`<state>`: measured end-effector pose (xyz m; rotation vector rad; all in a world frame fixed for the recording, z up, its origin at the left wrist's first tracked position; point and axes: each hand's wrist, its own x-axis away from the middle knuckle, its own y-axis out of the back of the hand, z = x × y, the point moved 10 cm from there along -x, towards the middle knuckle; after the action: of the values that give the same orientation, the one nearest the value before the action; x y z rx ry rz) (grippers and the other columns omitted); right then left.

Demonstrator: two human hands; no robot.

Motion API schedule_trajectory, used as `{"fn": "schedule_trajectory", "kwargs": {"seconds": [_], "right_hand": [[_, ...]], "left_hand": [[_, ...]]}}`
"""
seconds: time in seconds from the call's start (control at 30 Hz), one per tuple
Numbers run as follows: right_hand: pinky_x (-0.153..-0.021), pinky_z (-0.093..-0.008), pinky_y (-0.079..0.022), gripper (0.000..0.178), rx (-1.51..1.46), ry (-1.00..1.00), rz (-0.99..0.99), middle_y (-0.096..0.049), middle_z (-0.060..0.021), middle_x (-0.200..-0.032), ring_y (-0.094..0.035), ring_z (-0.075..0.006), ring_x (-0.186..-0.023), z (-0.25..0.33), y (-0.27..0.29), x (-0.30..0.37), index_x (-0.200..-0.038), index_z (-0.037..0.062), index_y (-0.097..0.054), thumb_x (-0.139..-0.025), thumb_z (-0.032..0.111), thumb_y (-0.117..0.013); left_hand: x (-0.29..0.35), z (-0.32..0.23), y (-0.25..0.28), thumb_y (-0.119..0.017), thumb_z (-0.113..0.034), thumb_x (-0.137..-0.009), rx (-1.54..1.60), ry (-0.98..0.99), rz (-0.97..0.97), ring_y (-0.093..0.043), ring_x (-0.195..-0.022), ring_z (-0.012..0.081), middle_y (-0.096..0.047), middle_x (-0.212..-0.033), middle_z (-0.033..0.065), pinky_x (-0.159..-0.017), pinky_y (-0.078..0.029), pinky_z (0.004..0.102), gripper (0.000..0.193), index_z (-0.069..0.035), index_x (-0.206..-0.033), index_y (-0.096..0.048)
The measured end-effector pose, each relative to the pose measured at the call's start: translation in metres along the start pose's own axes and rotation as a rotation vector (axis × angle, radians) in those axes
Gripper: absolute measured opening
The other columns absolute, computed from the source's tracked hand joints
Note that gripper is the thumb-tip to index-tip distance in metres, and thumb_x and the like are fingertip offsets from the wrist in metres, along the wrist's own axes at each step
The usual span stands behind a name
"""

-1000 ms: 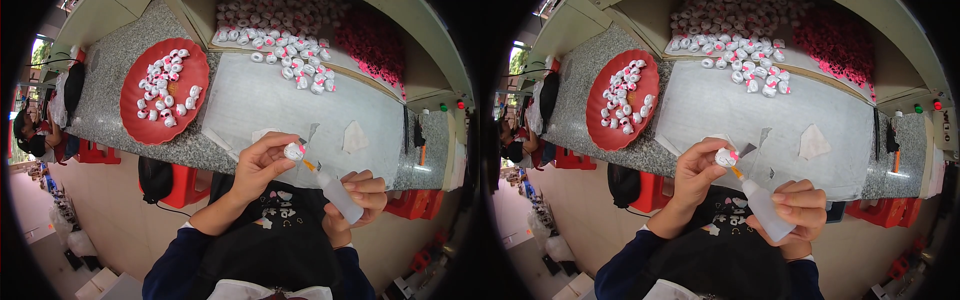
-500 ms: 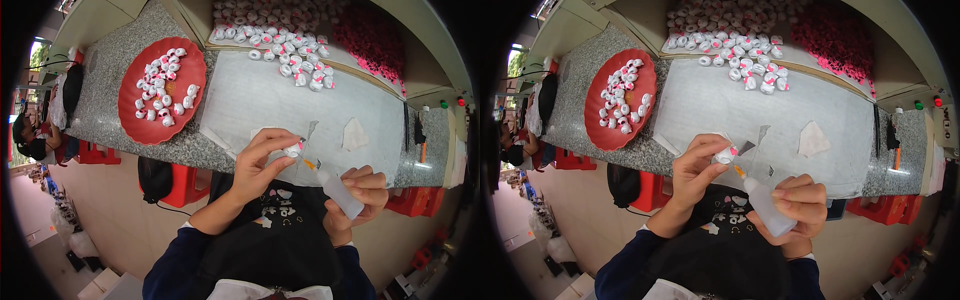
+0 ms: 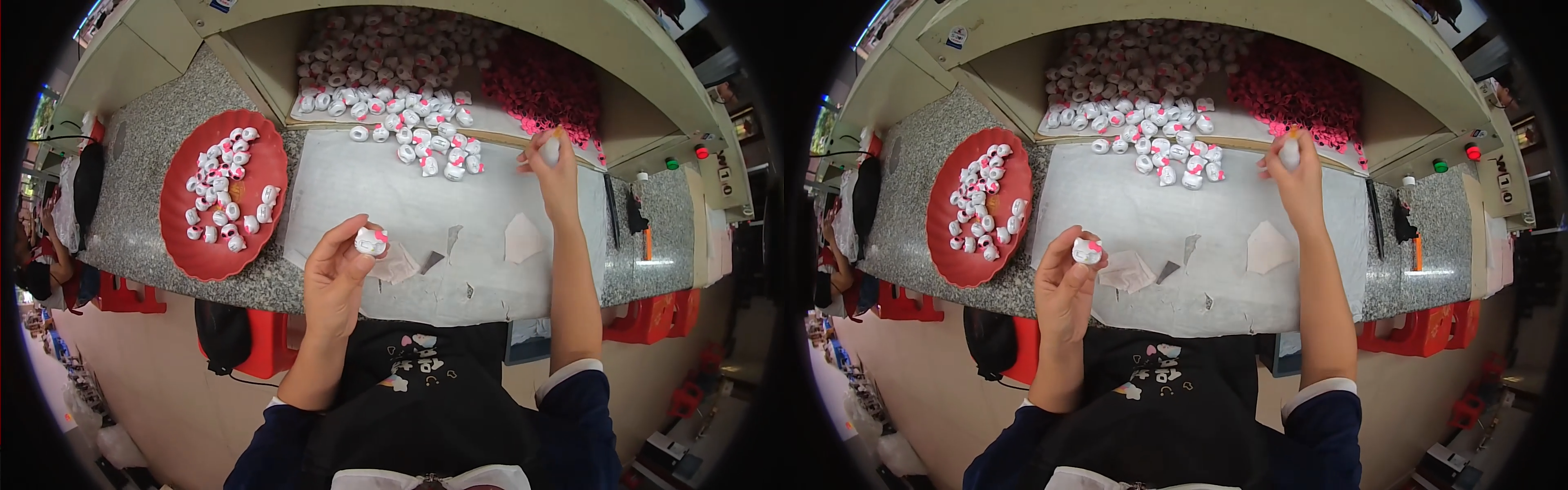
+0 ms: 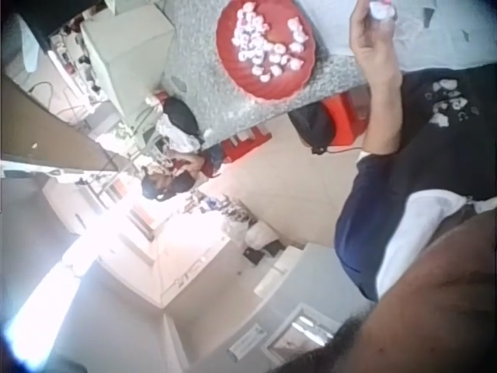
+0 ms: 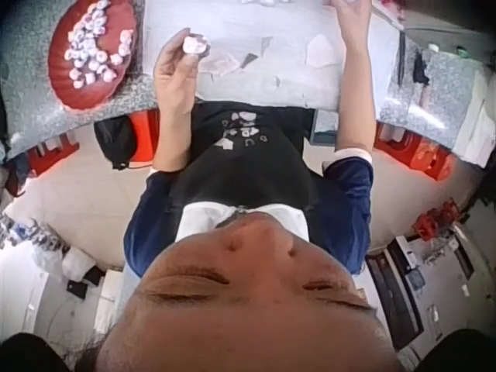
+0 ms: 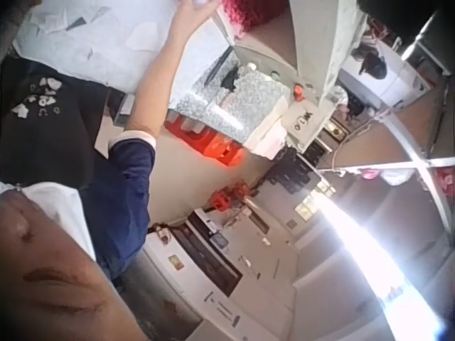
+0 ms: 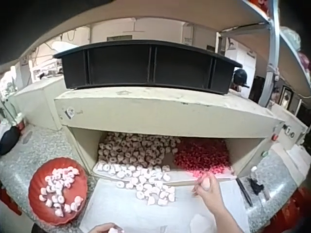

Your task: Gluing small pink accessories onto white toy cat heads in a factory assembly line.

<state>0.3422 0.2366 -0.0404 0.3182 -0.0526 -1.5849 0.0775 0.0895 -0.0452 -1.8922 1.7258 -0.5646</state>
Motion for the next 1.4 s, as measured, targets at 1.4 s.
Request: {"fn": "schedule_trajectory", "kwargs": {"seconds": [1.4], "right_hand": [[-0.057,-0.0252,-0.042,0.011,-0.677,-0.268,0.277,-0.051,-0.0128,-0.072,-0.051,-0.017,-0.063,0.054,-0.11,0.142,-0.07,-0.0015,-0.05,-0.065,-0.003,-0.059]], "left_hand": [[0.016,-0.016,-0.041,-0.057,0.008,-0.065,-0.751,-0.314,0.191,-0.052,-0.091,0.022,-0.052,-0.097,0.0155,-0.074,-0.043,0.0275,0.028,0.003,-0.092,-0.056]]}}
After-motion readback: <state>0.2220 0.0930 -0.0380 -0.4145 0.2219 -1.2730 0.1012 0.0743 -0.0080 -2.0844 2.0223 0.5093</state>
